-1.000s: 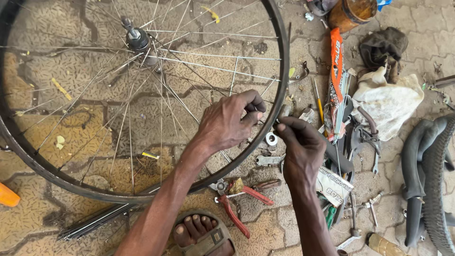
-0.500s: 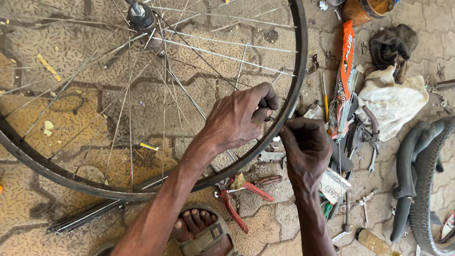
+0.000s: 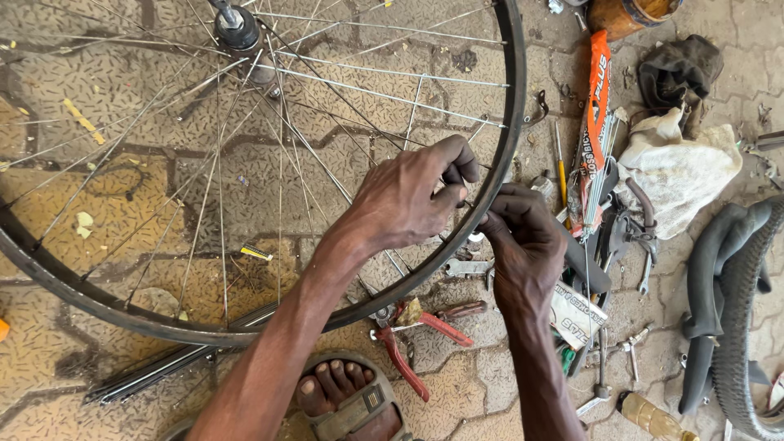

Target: The person removes a damaged spoke from a bicycle wheel, then installs a new spoke by threading it through the hub and rim. They use pliers to cut the spoke to length and secure it with a nipple.

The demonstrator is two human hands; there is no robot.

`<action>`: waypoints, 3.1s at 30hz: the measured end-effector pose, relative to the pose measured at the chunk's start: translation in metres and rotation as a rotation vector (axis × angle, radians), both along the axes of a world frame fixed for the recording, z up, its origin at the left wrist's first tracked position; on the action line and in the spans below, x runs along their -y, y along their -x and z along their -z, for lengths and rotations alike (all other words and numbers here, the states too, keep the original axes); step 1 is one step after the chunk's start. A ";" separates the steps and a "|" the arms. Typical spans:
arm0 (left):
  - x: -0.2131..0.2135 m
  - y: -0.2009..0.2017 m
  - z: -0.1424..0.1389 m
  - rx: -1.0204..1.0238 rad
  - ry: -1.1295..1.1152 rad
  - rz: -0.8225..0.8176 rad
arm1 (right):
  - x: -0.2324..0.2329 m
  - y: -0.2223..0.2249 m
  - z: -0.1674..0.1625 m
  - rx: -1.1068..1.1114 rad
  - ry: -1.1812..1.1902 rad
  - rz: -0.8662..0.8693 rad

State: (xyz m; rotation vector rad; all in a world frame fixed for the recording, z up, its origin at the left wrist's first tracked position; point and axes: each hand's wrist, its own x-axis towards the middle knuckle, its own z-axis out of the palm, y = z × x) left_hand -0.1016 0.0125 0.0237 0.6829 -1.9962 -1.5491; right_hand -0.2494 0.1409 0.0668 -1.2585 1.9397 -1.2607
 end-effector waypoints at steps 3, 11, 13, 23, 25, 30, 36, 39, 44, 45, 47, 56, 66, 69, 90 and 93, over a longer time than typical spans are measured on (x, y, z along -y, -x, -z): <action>0.003 0.003 0.001 -0.018 0.069 0.059 | -0.002 0.002 0.002 -0.139 -0.009 -0.032; 0.013 0.028 -0.003 0.201 -0.012 0.168 | 0.009 -0.002 0.010 0.173 0.153 -0.042; 0.018 0.028 -0.003 0.169 -0.005 0.154 | 0.014 -0.003 0.006 -0.041 0.129 -0.056; 0.030 0.017 -0.010 0.163 -0.139 0.197 | 0.021 -0.003 0.000 -0.162 0.034 -0.031; 0.028 0.018 -0.009 0.129 -0.082 0.196 | 0.022 0.000 0.001 -0.259 0.014 -0.041; 0.028 0.024 -0.002 0.036 -0.053 0.219 | 0.022 0.006 -0.002 -0.563 0.007 -0.090; 0.027 0.022 0.000 0.169 0.004 0.233 | 0.025 0.005 -0.002 -0.094 0.006 -0.081; 0.027 0.023 -0.005 0.174 -0.031 0.213 | 0.026 0.006 0.000 -0.321 -0.025 -0.078; 0.033 0.017 -0.014 0.096 -0.140 0.291 | 0.024 0.004 0.003 -0.235 0.109 -0.122; 0.032 0.017 -0.017 0.128 -0.109 0.271 | 0.023 0.003 0.004 -0.125 0.117 -0.124; 0.029 0.017 -0.021 0.197 -0.042 0.233 | 0.023 0.002 0.007 0.100 0.140 -0.121; 0.032 0.018 -0.010 0.134 -0.096 0.204 | 0.021 0.007 0.008 -0.097 0.078 -0.082; 0.032 0.018 -0.014 0.046 -0.168 0.285 | 0.022 0.005 0.008 -0.012 0.150 -0.142; 0.030 0.021 -0.013 0.210 -0.104 0.245 | 0.023 0.001 0.004 -0.040 0.113 -0.115; 0.040 0.029 0.008 0.104 -0.097 0.278 | 0.027 -0.003 0.009 -0.292 0.084 -0.047; 0.044 0.032 0.014 -0.004 -0.103 0.287 | 0.028 -0.003 0.011 -0.317 0.120 -0.086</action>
